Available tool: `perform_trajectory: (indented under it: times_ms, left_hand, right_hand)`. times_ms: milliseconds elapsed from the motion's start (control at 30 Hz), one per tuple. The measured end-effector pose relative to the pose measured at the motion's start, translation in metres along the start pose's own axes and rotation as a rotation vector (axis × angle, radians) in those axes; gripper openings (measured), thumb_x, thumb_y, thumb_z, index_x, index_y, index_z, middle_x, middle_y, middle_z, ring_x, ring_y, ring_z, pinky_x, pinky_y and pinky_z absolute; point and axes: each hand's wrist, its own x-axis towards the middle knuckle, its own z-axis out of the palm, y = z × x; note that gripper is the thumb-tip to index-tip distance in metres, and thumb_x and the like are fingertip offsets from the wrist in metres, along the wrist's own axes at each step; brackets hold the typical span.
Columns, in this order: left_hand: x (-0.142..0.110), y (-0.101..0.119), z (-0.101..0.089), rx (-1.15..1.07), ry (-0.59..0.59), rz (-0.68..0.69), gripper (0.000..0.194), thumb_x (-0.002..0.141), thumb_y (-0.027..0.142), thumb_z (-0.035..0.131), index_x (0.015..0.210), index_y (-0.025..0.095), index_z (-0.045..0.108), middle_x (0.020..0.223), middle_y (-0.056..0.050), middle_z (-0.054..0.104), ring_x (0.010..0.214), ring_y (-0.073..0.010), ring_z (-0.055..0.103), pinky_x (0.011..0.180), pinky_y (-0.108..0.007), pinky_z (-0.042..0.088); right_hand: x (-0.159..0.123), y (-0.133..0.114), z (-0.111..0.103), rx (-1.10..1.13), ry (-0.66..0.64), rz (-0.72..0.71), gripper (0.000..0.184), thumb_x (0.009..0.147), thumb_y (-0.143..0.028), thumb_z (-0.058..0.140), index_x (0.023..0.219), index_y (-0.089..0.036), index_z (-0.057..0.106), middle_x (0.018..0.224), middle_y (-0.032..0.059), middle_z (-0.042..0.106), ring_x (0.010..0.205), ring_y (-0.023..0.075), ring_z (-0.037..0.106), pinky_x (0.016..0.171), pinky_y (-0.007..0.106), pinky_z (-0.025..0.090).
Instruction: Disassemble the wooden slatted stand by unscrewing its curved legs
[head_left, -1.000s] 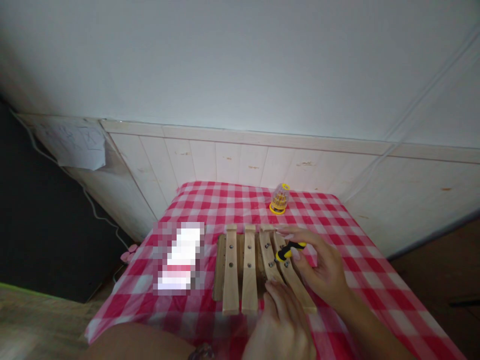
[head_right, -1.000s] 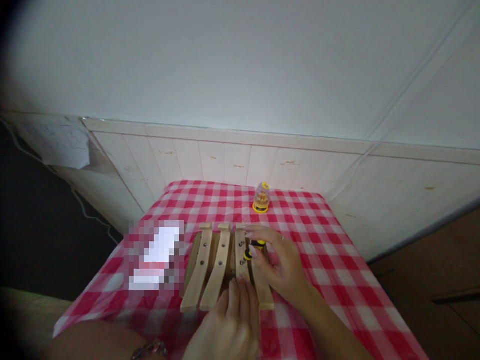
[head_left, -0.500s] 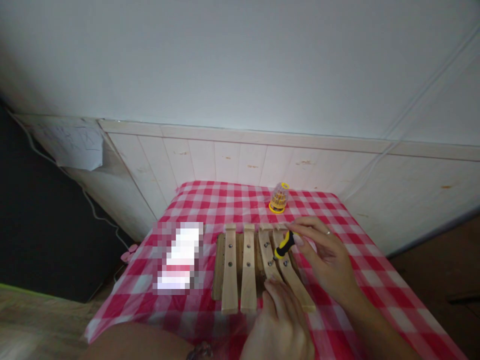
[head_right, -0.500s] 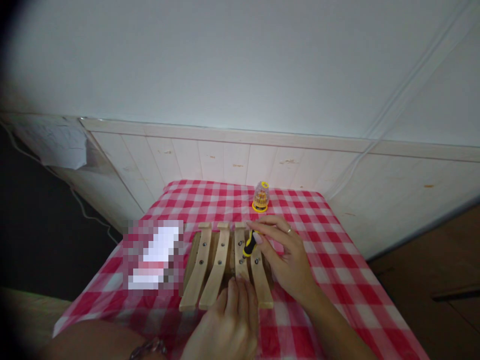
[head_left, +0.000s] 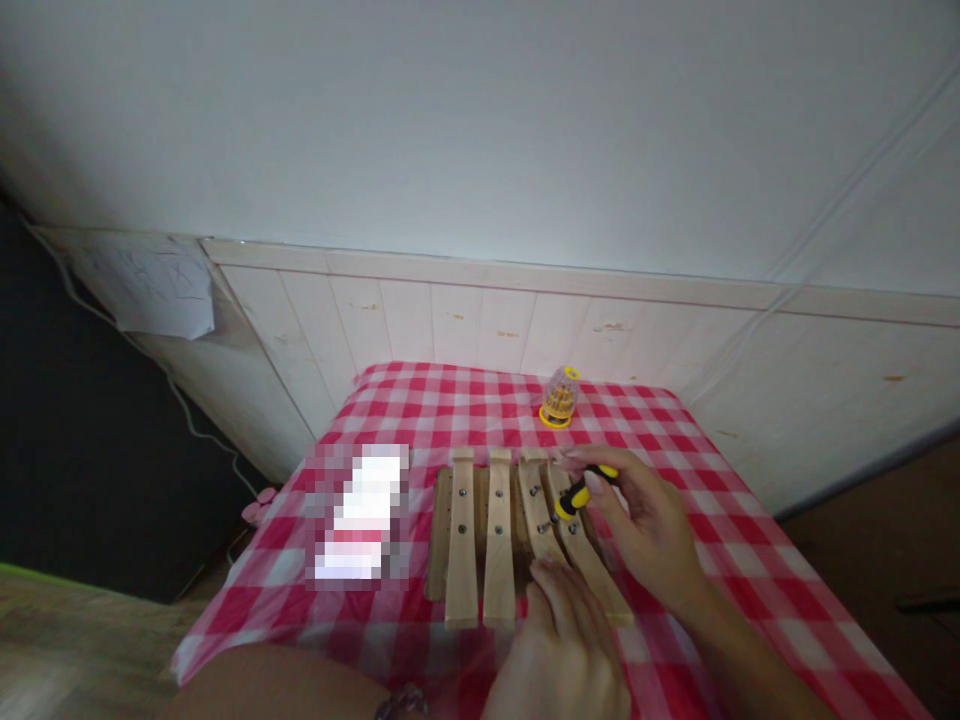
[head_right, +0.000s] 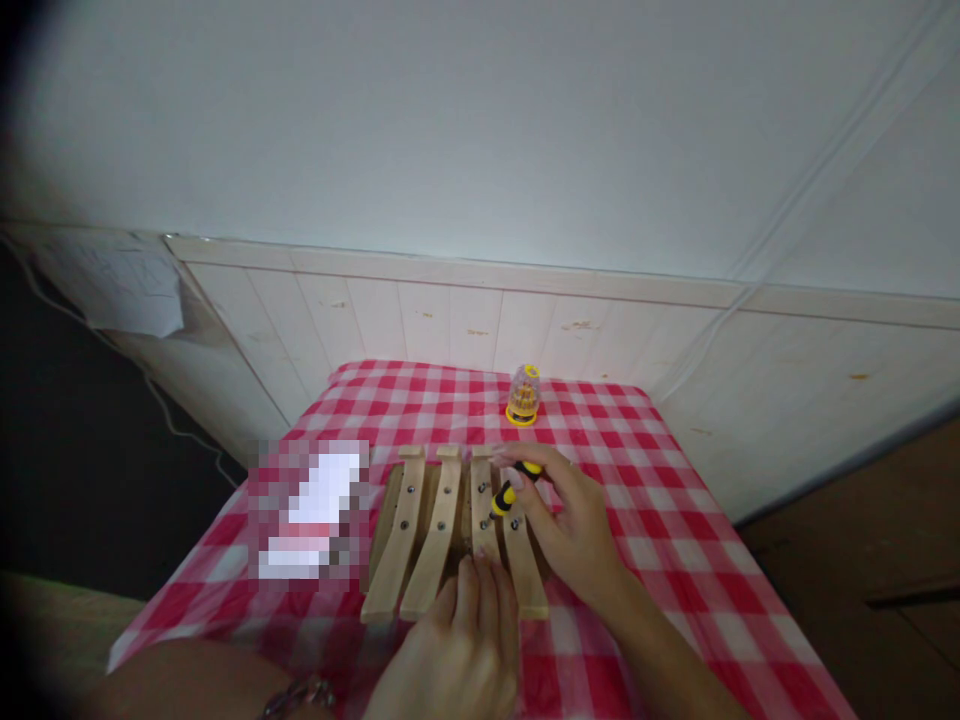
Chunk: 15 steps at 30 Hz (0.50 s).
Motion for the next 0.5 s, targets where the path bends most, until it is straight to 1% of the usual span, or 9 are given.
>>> perform_trajectory:
  times_ms: [33, 100, 167, 233, 300, 367, 400, 433, 500]
  left_hand:
    - [0.0003, -0.0001, -0.0003, 0.001, 0.006, 0.0, 0.042, 0.091, 0.039, 0.056, 0.089, 0.006, 0.083, 0.082, -0.02, 0.081, 0.07, -0.0262, 0.077, 0.057, -0.029, 0.058]
    - [0.0011, -0.0007, -0.0012, 0.001, 0.008, 0.002, 0.042, 0.091, 0.038, 0.056, 0.089, 0.005, 0.083, 0.083, -0.02, 0.081, 0.07, -0.0262, 0.077, 0.057, -0.029, 0.059]
    - [0.0019, -0.0015, -0.002, 0.0, 0.003, 0.006, 0.042, 0.091, 0.038, 0.056, 0.09, 0.005, 0.082, 0.083, -0.02, 0.081, 0.07, -0.0259, 0.077, 0.058, -0.029, 0.059]
    - [0.0022, -0.0021, -0.0022, -0.003, -0.004, 0.008, 0.042, 0.091, 0.037, 0.056, 0.09, 0.005, 0.082, 0.083, -0.02, 0.082, 0.07, -0.026, 0.077, 0.058, -0.03, 0.059]
    - [0.0019, -0.0022, -0.0017, -0.01, -0.011, 0.011, 0.042, 0.092, 0.039, 0.057, 0.091, 0.005, 0.082, 0.084, -0.02, 0.082, 0.072, -0.0265, 0.077, 0.059, -0.03, 0.059]
    - [0.001, -0.0016, -0.0006, -0.012, -0.017, 0.016, 0.044, 0.091, 0.042, 0.059, 0.093, 0.005, 0.082, 0.086, -0.021, 0.082, 0.073, -0.027, 0.078, 0.059, -0.03, 0.059]
    - [0.0005, -0.0012, -0.0002, -0.009, -0.02, 0.019, 0.045, 0.091, 0.044, 0.06, 0.094, 0.004, 0.082, 0.086, -0.021, 0.082, 0.073, -0.0271, 0.078, 0.059, -0.03, 0.059]
    - [0.0, -0.0008, 0.0002, -0.007, -0.027, 0.023, 0.045, 0.091, 0.045, 0.061, 0.094, 0.004, 0.082, 0.086, -0.021, 0.081, 0.073, -0.027, 0.078, 0.059, -0.03, 0.059]
    - [-0.0004, -0.0004, 0.0001, -0.003, -0.036, 0.031, 0.046, 0.091, 0.046, 0.062, 0.094, 0.004, 0.081, 0.085, -0.021, 0.081, 0.072, -0.0267, 0.077, 0.058, -0.03, 0.058]
  right_hand:
    - [-0.0002, -0.0002, -0.0007, 0.002, -0.039, -0.011, 0.025, 0.105, -0.027, 0.05, 0.125, -0.029, 0.065, 0.119, 0.0076, 0.077, 0.103, 0.0207, 0.075, 0.088, 0.033, 0.062]
    - [-0.0007, -0.0006, -0.0021, 0.023, -0.114, -0.048, 0.038, 0.108, -0.027, 0.039, 0.143, -0.03, 0.053, 0.14, 0.0096, 0.067, 0.117, 0.0209, 0.071, 0.098, 0.036, 0.059]
    - [-0.0012, -0.0006, -0.0029, 0.031, -0.146, -0.088, 0.042, 0.109, -0.027, 0.035, 0.15, -0.031, 0.045, 0.147, 0.0098, 0.061, 0.125, 0.0216, 0.066, 0.103, 0.039, 0.056]
    - [-0.0016, -0.0002, -0.0028, 0.011, -0.138, -0.125, 0.04, 0.109, -0.027, 0.035, 0.145, -0.032, 0.05, 0.142, 0.0093, 0.064, 0.128, 0.0228, 0.063, 0.105, 0.042, 0.054]
    - [-0.0018, 0.0001, -0.0021, -0.021, -0.111, -0.16, 0.031, 0.107, -0.032, 0.042, 0.132, -0.031, 0.061, 0.13, 0.0096, 0.068, 0.123, 0.0249, 0.064, 0.1, 0.043, 0.056]
    - [-0.0016, -0.0002, -0.0018, -0.062, -0.058, -0.176, 0.024, 0.103, -0.04, 0.052, 0.116, -0.03, 0.07, 0.111, 0.0096, 0.067, 0.107, 0.0257, 0.067, 0.086, 0.04, 0.06]
    - [-0.0013, -0.0007, -0.002, -0.085, -0.03, -0.176, 0.023, 0.1, -0.042, 0.057, 0.11, -0.03, 0.073, 0.102, 0.0086, 0.065, 0.098, 0.0249, 0.066, 0.078, 0.038, 0.061]
    - [-0.0009, -0.0013, -0.0025, -0.106, -0.01, -0.173, 0.02, 0.098, -0.042, 0.061, 0.106, -0.03, 0.075, 0.094, 0.007, 0.061, 0.089, 0.0236, 0.065, 0.071, 0.036, 0.06]
    - [0.0004, -0.0027, -0.0044, -0.13, -0.004, -0.17, 0.019, 0.096, -0.032, 0.064, 0.11, -0.033, 0.076, 0.086, 0.0041, 0.059, 0.078, 0.0207, 0.062, 0.065, 0.033, 0.058]
